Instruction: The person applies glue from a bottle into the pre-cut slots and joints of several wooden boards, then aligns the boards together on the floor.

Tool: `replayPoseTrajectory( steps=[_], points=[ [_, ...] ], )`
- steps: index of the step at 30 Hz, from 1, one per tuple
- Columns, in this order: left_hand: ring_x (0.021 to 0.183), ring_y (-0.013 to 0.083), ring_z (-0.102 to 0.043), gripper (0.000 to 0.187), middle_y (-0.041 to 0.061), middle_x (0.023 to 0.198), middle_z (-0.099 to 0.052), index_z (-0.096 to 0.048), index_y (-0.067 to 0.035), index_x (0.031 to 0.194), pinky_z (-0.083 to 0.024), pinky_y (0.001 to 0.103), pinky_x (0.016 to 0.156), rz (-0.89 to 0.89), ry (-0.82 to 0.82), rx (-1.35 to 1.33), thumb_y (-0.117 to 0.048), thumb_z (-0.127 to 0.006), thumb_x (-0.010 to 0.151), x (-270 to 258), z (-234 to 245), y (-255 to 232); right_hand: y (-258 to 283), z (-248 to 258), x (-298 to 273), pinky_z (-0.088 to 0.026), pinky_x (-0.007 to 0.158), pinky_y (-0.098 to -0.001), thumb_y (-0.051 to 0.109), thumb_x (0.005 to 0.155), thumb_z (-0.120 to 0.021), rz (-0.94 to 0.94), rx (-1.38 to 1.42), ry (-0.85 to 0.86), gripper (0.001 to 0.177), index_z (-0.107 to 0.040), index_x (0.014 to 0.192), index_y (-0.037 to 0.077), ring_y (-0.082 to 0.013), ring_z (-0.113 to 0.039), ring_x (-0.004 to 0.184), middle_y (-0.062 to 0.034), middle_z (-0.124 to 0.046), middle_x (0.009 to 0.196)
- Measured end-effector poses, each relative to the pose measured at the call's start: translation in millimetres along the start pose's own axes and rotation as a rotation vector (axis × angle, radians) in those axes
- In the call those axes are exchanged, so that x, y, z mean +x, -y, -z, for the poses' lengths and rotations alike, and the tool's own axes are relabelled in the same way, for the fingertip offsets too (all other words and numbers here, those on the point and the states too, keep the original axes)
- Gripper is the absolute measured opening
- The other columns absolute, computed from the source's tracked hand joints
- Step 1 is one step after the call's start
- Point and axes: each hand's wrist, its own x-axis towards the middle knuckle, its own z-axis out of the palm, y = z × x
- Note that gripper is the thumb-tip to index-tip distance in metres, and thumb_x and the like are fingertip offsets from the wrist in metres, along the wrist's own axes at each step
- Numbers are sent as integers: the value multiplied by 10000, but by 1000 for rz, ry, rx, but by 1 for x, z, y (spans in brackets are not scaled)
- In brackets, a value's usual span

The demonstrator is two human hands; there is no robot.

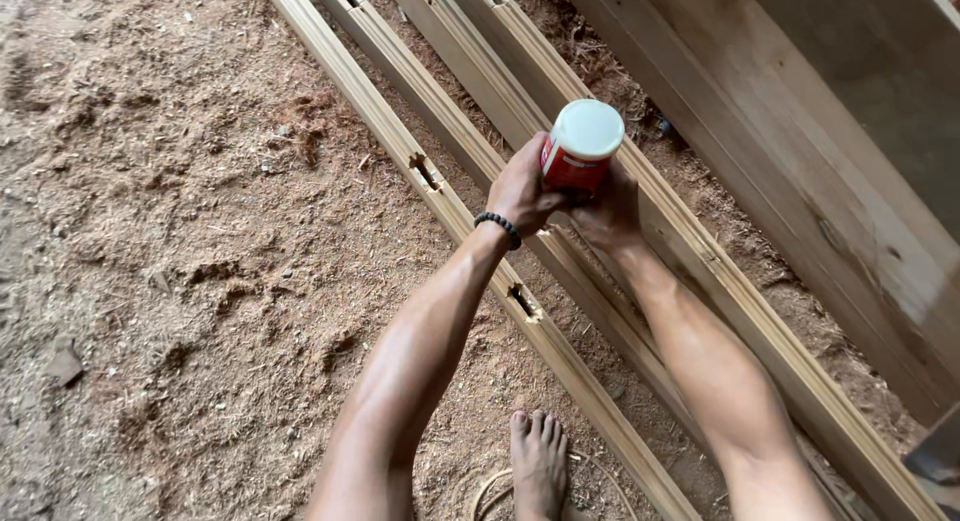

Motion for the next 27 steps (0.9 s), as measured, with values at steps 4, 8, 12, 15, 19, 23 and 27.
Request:
replayPoseTrajectory(
  steps=[4,8,12,15,19,23,27],
  points=[
    [1227,406,-617,737,179,1223,-654,-531,-139,1303,-491,536,1077,36,8,61,-303,-914,696,7,4,-1,8,-3,10,-537,661,-650,38,699,-679,3,15,-26,327,-591,1014,29,-529,-659,839,-232,-637,854],
    [1218,397,-623,688,149,1197,-673,-545,-151,1278,-499,560,1068,43,-10,106,-291,-908,710,8,11,-3,22,-3,16,-519,673,-654,16,686,-689,-6,67,-34,309,-597,980,-6,-538,-666,844,-260,-645,834],
    [1235,402,-613,705,160,1222,-665,-527,-130,1307,-504,563,1072,47,-20,188,-207,-900,715,2,19,-25,-5,-16,12,-567,716,-582,72,673,-833,-9,113,-54,390,-596,982,48,-467,-704,874,-196,-674,840],
    [1233,382,-619,670,141,1212,-675,-537,-145,1305,-507,554,1068,46,-28,239,-163,-892,737,0,23,-34,2,-15,12,-576,741,-536,77,688,-854,-24,181,-59,381,-609,979,50,-423,-724,878,-167,-696,842],
    [1238,364,-612,673,126,1219,-663,-522,-159,1310,-509,549,1067,37,-7,273,-197,-885,744,-5,26,-28,10,-17,7,-551,680,-553,46,716,-822,-24,204,-70,342,-589,965,16,-459,-712,841,-213,-678,810],
    [1232,344,-620,671,114,1210,-669,-525,-165,1315,-515,528,1064,76,-2,270,-200,-895,756,-8,22,-28,7,-18,3,-564,672,-519,38,727,-782,-22,208,-74,303,-586,959,42,-439,-720,831,-198,-670,787],
    [1224,347,-622,698,118,1209,-670,-522,-163,1320,-518,535,1061,75,2,263,-221,-908,741,-11,16,-32,-7,-15,-4,-586,677,-454,6,718,-729,-15,200,-81,265,-593,942,45,-418,-727,813,-188,-659,761]
  ],
)
